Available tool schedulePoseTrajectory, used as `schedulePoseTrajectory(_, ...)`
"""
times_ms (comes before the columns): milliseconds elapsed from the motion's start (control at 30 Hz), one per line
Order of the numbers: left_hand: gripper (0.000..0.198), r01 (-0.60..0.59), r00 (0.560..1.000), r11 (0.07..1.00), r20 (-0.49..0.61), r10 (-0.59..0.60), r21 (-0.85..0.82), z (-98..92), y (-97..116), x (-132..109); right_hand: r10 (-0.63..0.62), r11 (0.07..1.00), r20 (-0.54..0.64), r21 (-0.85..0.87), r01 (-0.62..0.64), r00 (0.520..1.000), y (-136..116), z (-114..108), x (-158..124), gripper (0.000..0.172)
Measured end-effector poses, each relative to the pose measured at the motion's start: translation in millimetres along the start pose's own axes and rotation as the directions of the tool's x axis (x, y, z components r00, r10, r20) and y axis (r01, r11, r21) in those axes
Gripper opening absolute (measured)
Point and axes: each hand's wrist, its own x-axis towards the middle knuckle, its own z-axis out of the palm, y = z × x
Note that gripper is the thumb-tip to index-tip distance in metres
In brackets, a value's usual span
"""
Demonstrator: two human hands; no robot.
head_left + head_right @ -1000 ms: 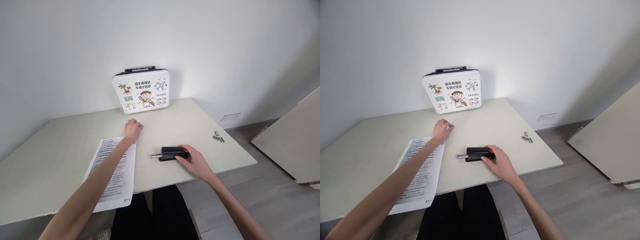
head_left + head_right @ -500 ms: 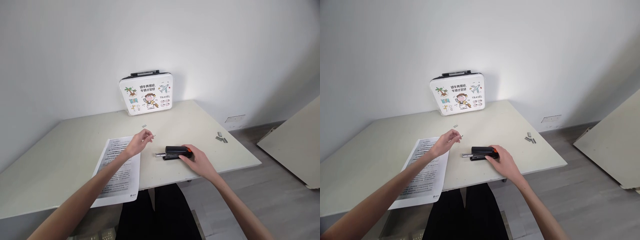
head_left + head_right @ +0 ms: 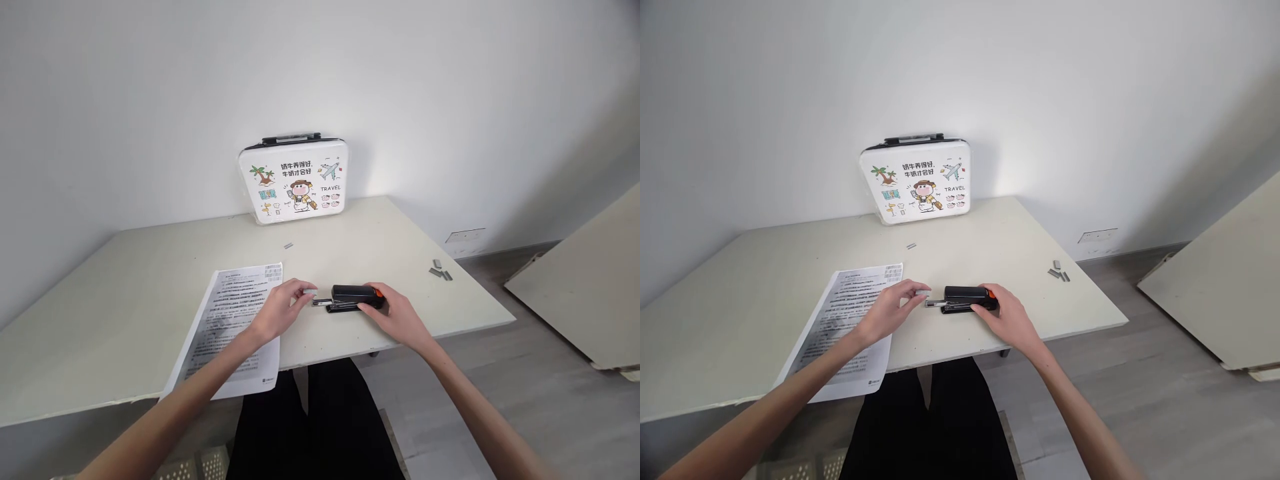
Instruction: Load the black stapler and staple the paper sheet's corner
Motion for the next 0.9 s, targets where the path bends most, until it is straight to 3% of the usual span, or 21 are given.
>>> schedulePoseTrajectory(167,0.029,-0.139,0.989,0.987,-0.032,0.142,0.083,11.7,-0.6,-1.6,-0.001,1.000,-0.026,-0.006,0.001,1.000,-1.6,0.2,-0.6,0.041)
schedulePoseTrajectory(400,0.024,-0.089,0.996,0.993,0.003,0.089,0.079,21.2,-1.8,-1.4,-0.027,1.000,-0.033,-0.008,0.026,0.999,1.4,1.7,0.5,0.040)
schedulePoseTrajectory(900,0.026,-0.128,0.991,0.989,-0.026,0.131,0.076,27.1,-1.8,-3.4,-0.029,0.999,-0.032,-0.025,0.029,0.999,0.2,-0.6,0.2,0.040)
